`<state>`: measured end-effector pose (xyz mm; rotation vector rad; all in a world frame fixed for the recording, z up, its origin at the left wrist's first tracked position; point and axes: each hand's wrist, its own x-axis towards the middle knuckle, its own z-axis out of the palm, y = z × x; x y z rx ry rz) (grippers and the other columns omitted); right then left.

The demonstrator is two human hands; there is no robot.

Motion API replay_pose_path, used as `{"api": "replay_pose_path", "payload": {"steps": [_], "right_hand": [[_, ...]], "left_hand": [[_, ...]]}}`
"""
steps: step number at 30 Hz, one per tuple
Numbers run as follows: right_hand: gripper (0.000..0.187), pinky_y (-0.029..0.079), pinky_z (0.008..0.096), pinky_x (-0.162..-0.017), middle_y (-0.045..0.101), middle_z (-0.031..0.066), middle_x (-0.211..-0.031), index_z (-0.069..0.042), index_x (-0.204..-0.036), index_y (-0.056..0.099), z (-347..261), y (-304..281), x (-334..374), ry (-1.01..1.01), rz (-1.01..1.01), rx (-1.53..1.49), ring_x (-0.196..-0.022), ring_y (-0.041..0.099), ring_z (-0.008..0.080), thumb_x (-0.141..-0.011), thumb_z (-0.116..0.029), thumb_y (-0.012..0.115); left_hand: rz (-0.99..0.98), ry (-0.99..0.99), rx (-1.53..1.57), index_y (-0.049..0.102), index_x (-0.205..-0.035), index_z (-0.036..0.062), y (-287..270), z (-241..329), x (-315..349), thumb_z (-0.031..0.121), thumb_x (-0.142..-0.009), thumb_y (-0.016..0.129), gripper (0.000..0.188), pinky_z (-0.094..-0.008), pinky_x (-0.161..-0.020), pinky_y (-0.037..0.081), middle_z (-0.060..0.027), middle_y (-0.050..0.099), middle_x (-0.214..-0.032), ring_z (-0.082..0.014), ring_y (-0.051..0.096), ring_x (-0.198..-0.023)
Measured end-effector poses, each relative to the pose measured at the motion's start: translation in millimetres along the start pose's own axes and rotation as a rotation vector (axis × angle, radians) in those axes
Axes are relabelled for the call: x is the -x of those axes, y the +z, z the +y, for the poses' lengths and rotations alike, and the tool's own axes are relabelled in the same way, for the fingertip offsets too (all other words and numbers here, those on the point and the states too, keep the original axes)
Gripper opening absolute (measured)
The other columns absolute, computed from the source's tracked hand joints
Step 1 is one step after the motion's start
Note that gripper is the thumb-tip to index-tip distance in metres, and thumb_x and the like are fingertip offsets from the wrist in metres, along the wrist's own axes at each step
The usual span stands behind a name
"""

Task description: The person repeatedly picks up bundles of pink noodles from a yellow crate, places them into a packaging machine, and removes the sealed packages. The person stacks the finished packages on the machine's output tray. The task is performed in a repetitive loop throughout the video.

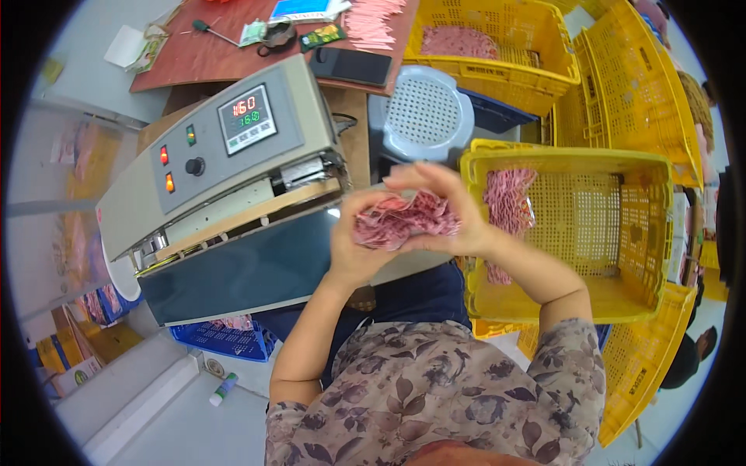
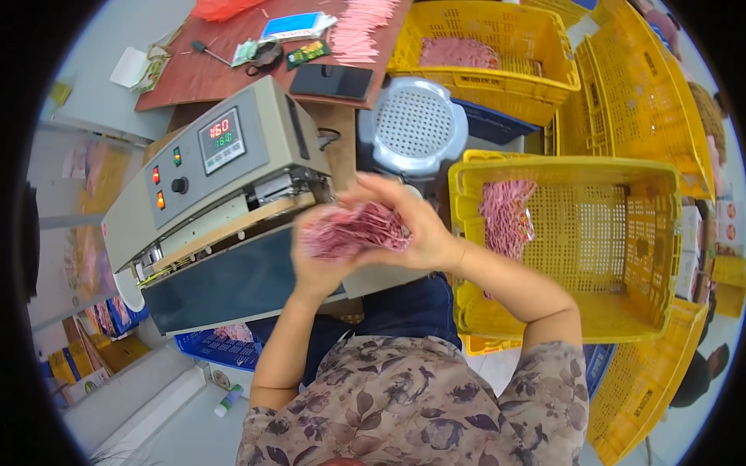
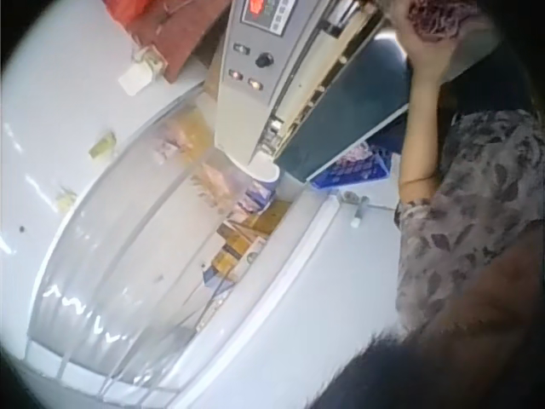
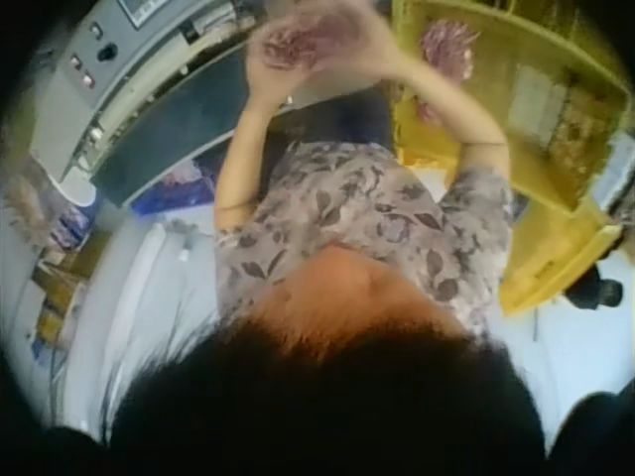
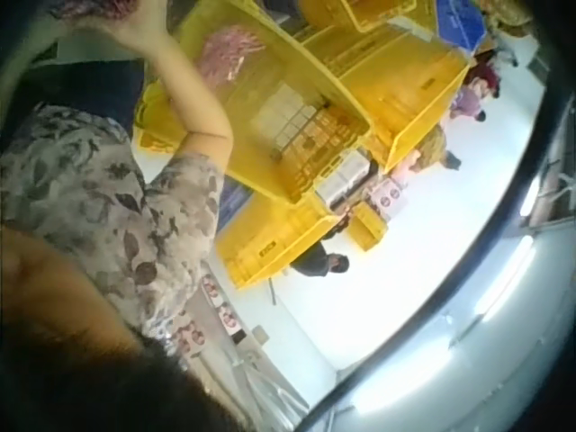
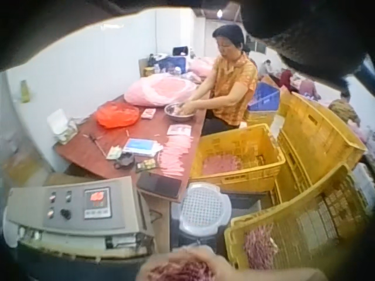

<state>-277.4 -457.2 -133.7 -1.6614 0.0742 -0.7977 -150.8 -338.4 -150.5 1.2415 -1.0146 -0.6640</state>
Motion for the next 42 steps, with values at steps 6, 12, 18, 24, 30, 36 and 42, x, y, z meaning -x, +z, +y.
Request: {"api": "replay_pose_path", "payload": {"steps": [6,12,18,24,30,36,42], "right_hand": [[0.090,0.044,0.0341,-0.087,0.049,0.0187,-0.120,-0.004,-0.134,0.020,39,0,52,0.100,-0.126,0.095,-0.106,0.053,0.0282,-0.064,-0.014,0.076],[0.072,0.046,0.0331,-0.080,0.057,0.0150,-0.108,-0.004,-0.126,0.036,32,0,42,0.178,-0.138,0.180,-0.094,0.058,0.0280,-0.065,-0.013,0.074],[0.067,0.044,0.0347,-0.083,0.056,0.0130,-0.109,-0.002,-0.120,0.042,40,-7,26,0.114,-0.173,0.294,-0.095,0.056,0.0290,-0.063,-0.016,0.075],[0.063,0.045,0.0338,-0.082,0.055,0.0126,-0.111,-0.003,-0.114,0.046,41,3,30,0.083,-0.203,0.293,-0.096,0.056,0.0282,-0.059,-0.011,0.076],[0.054,0.045,0.0285,-0.080,0.058,0.0081,-0.098,-0.003,-0.104,0.048,42,6,34,0.427,-0.074,0.224,-0.092,0.057,0.0161,-0.059,-0.010,0.077],[0.057,0.044,0.0259,-0.080,0.057,0.0017,-0.093,-0.003,-0.105,0.045,32,8,-15,0.710,0.030,-0.018,-0.088,0.053,0.0093,-0.059,-0.008,0.078],[0.058,0.045,0.0264,-0.080,0.057,0.0021,-0.096,-0.002,-0.106,0.046,38,11,-23,0.858,0.015,-0.236,-0.088,0.054,0.0093,-0.059,-0.005,0.079]], "left_hand": [[-0.233,-0.114,-0.231,0.046,-0.116,0.0057,-22,-29,35,0.005,-0.057,0.077,0.067,-0.0355,-0.091,0.040,-0.0120,0.051,-0.117,-0.0280,0.049,-0.109],[-0.233,0.063,-0.303,0.052,-0.109,0.0040,-25,-29,32,0.003,-0.057,0.076,0.057,-0.0361,-0.090,0.041,-0.0133,0.054,-0.115,-0.0299,0.050,-0.108],[-0.081,-0.063,-0.301,0.054,-0.107,0.0043,-24,-35,26,-0.001,-0.059,0.071,0.051,-0.0331,-0.084,0.046,-0.0132,0.056,-0.111,-0.0304,0.054,-0.102],[-0.093,-0.135,-0.183,0.055,-0.107,0.0029,-28,-36,35,-0.005,-0.063,0.066,0.046,-0.0304,-0.083,0.046,-0.0117,0.058,-0.106,-0.0235,0.057,-0.098],[0.188,-0.055,-0.343,0.055,-0.093,-0.0010,-31,-33,45,-0.001,-0.066,0.070,0.031,-0.0220,-0.063,0.043,-0.0068,0.057,-0.094,-0.0099,0.053,-0.074],[0.222,-0.671,0.283,0.059,-0.077,-0.0008,-34,-22,13,0.007,-0.079,0.062,0.009,-0.0164,-0.042,0.027,0.0021,0.052,-0.059,-0.0033,0.040,-0.046],[0.273,-0.744,0.420,0.061,-0.080,-0.0021,-55,-24,5,0.008,-0.080,0.061,0.010,-0.0155,-0.038,0.028,-0.0033,0.056,-0.063,-0.0040,0.043,-0.045]]}}
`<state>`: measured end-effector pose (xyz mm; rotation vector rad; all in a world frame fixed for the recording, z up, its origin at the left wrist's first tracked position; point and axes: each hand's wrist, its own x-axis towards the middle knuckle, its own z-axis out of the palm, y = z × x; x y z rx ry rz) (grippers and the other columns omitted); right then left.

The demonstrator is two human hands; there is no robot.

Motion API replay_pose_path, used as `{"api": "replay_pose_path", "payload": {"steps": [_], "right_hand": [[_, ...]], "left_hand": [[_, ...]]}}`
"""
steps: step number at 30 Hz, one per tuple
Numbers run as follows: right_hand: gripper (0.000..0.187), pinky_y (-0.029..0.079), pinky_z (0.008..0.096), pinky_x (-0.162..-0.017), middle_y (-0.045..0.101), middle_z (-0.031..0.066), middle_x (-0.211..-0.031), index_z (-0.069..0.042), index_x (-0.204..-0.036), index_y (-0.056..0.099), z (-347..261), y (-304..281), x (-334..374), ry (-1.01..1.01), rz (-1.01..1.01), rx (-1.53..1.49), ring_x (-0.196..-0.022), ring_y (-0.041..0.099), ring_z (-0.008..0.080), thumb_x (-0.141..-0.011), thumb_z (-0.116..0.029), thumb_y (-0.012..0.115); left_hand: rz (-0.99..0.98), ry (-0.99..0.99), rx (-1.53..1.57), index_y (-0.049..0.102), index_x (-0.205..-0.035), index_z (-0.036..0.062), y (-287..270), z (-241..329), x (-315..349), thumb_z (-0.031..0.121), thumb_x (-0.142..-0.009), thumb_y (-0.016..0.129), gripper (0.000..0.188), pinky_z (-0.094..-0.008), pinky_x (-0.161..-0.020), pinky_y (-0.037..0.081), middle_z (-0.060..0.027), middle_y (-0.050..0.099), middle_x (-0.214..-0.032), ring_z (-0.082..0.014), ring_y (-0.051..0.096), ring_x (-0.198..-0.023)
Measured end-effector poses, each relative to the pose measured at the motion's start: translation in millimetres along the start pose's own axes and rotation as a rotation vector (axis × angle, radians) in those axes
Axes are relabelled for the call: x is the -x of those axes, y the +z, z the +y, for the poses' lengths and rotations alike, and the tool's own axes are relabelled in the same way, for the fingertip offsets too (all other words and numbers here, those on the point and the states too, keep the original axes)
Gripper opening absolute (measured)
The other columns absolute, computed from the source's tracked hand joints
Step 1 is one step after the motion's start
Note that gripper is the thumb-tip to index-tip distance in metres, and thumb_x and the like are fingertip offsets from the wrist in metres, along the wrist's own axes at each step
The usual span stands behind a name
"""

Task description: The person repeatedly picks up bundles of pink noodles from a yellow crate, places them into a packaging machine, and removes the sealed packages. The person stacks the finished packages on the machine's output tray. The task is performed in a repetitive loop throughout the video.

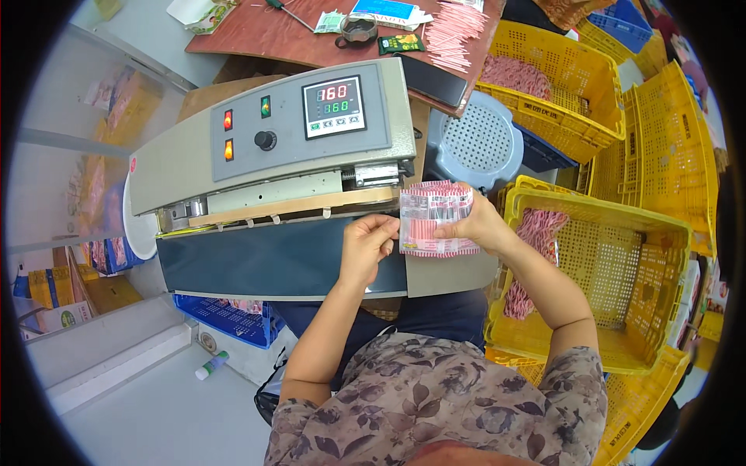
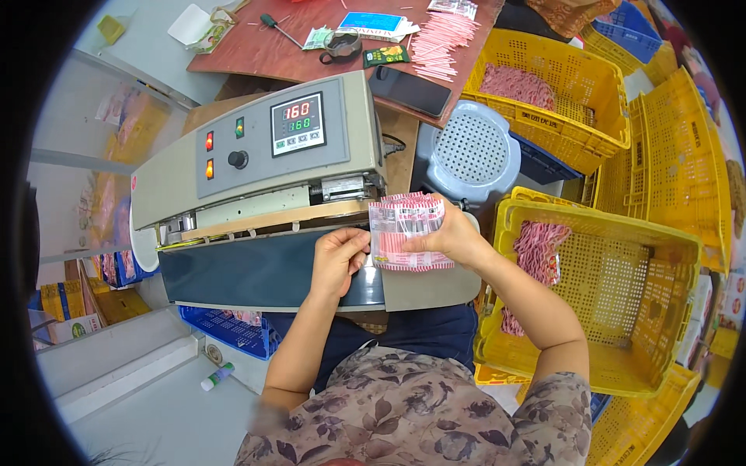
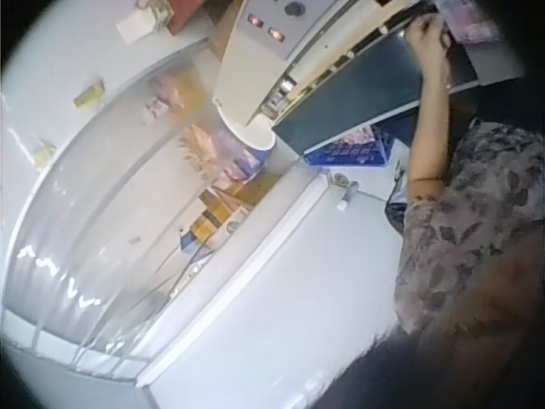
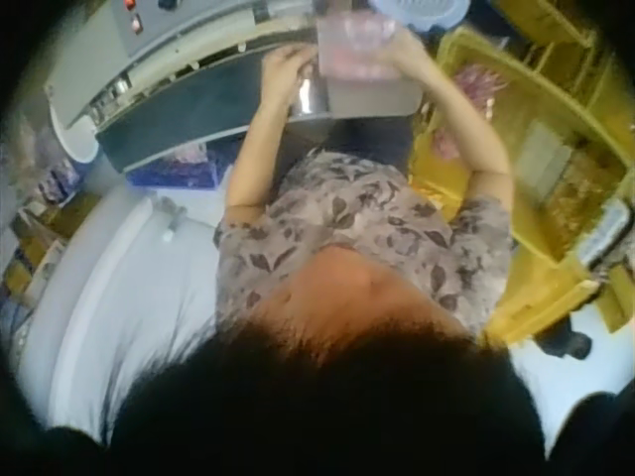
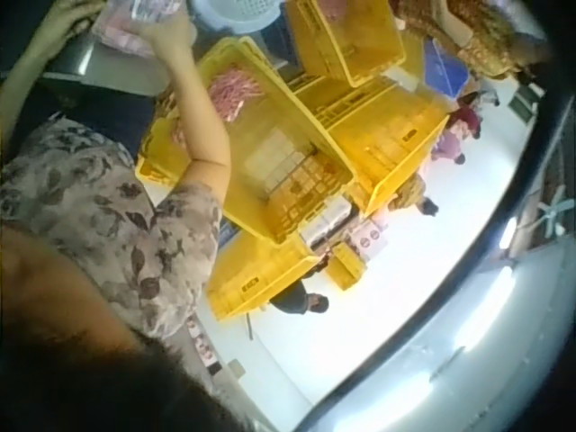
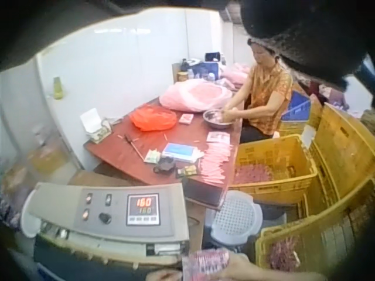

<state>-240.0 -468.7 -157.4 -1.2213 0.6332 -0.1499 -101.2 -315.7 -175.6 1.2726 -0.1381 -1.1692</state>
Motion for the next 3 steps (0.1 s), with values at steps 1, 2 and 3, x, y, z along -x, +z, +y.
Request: {"api": "replay_pose_path", "payload": {"steps": [1,2,3], "right_hand": [[0.059,0.045,0.0267,-0.080,0.058,0.0023,-0.096,-0.003,-0.107,0.046,-1.4,-0.6,-0.6,0.005,-0.011,-0.007,-0.089,0.055,0.0094,-0.059,-0.005,0.079],[0.059,0.045,0.0269,-0.080,0.058,0.0025,-0.097,-0.003,-0.107,0.046,-1.9,-0.7,-0.5,0.012,-0.021,-0.014,-0.089,0.055,0.0096,-0.059,-0.005,0.080],[0.061,0.045,0.0277,-0.081,0.058,0.0029,-0.099,-0.003,-0.110,0.045,0.6,-0.7,-1.5,0.009,-0.030,-0.019,-0.090,0.055,0.0101,-0.059,-0.005,0.079]], "left_hand": [[0.013,-0.004,-0.005,0.061,-0.081,-0.0024,-4.8,1.5,-1.7,0.008,-0.081,0.060,0.011,-0.0155,-0.038,0.029,-0.0049,0.057,-0.064,-0.0047,0.044,-0.045],[0.008,0.006,-0.015,0.061,-0.084,-0.0022,-7.8,1.3,-1.6,0.009,-0.081,0.060,0.011,-0.0157,-0.038,0.029,-0.0047,0.057,-0.065,-0.0050,0.044,-0.044],[0.003,0.015,-0.025,0.061,-0.086,-0.0020,-9.9,0.5,-1.3,0.009,-0.081,0.060,0.012,-0.0159,-0.037,0.029,-0.0046,0.057,-0.066,-0.0052,0.044,-0.044]]}}
